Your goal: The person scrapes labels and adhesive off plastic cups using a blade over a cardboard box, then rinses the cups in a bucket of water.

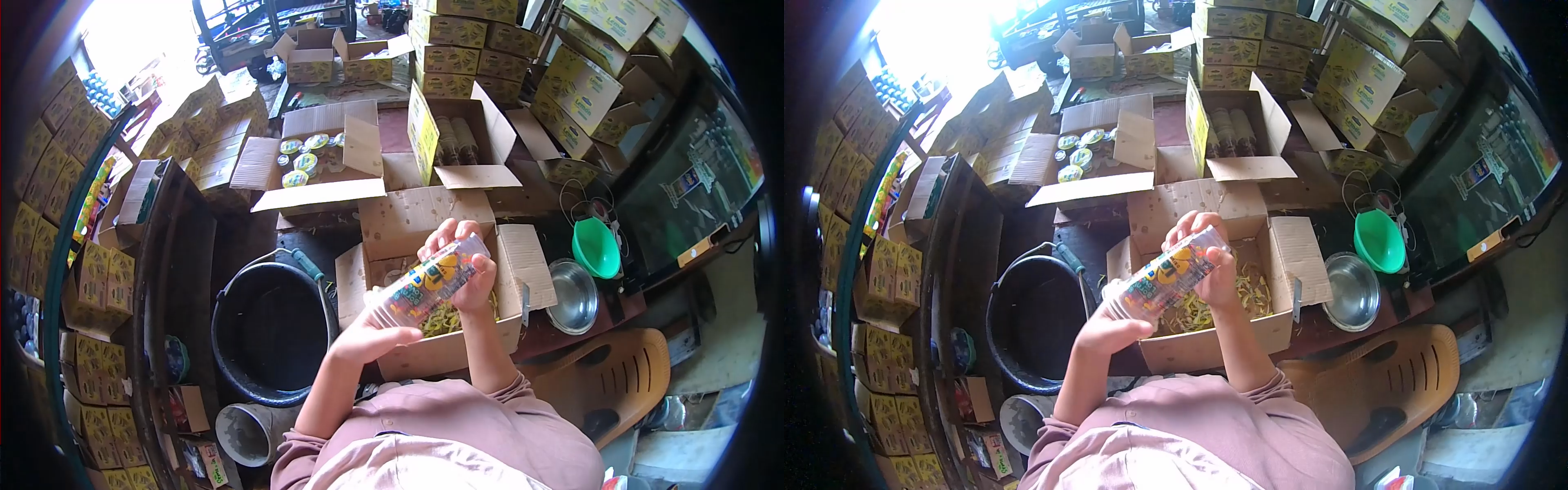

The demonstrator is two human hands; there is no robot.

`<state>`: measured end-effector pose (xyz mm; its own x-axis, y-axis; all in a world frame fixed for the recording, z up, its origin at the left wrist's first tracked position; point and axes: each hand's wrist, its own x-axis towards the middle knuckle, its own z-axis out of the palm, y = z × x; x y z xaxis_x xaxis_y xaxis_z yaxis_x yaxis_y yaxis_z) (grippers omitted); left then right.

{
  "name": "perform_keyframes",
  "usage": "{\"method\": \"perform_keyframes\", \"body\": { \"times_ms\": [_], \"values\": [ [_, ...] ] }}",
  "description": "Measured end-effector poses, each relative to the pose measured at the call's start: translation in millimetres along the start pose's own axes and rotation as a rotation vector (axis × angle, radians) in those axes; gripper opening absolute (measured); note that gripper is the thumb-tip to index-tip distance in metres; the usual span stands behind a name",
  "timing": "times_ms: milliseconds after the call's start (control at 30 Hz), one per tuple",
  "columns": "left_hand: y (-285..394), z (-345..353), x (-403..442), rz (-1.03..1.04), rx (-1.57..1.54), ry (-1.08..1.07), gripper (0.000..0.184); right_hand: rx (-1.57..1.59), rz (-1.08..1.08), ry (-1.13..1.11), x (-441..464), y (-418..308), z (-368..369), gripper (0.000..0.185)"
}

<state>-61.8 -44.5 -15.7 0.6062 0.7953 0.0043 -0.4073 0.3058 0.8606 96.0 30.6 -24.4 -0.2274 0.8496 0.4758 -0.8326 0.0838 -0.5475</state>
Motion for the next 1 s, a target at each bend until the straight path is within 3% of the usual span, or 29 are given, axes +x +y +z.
{"method": "perform_keyframes", "body": {
  "times_ms": [67, 200, 700, 900, 1000],
  "values": [
    [1.1, 6.1, -0.5, -0.174, 0.328, -0.018, 0.058, 0.026, 0.046, -0.037, -0.2, -0.3, 1.2, 0.033],
    [-54.9, 0.9, 6.0, 0.105, -0.176, 0.116, 0.06, -0.006, 0.021, -0.031, 3.1, -1.6, -3.6, 0.035],
    [-44.5, -3.2, -1.0, 0.11, -0.206, 0.186, 0.063, -0.022, 0.023, -0.025, 3.4, 11.6, -1.0, 0.035],
    [-38.0, -17.8, -4.6, 0.111, -0.054, 0.099, 0.061, -0.067, 0.088, -0.034, 0.9, 7.9, -4.6, 0.037],
    [-31.1, -15.3, -1.0, 0.223, -0.001, 0.039, 0.058, -0.099, 0.074, -0.04, 0.4, 3.4, -3.6, 0.041]
  ]
}}
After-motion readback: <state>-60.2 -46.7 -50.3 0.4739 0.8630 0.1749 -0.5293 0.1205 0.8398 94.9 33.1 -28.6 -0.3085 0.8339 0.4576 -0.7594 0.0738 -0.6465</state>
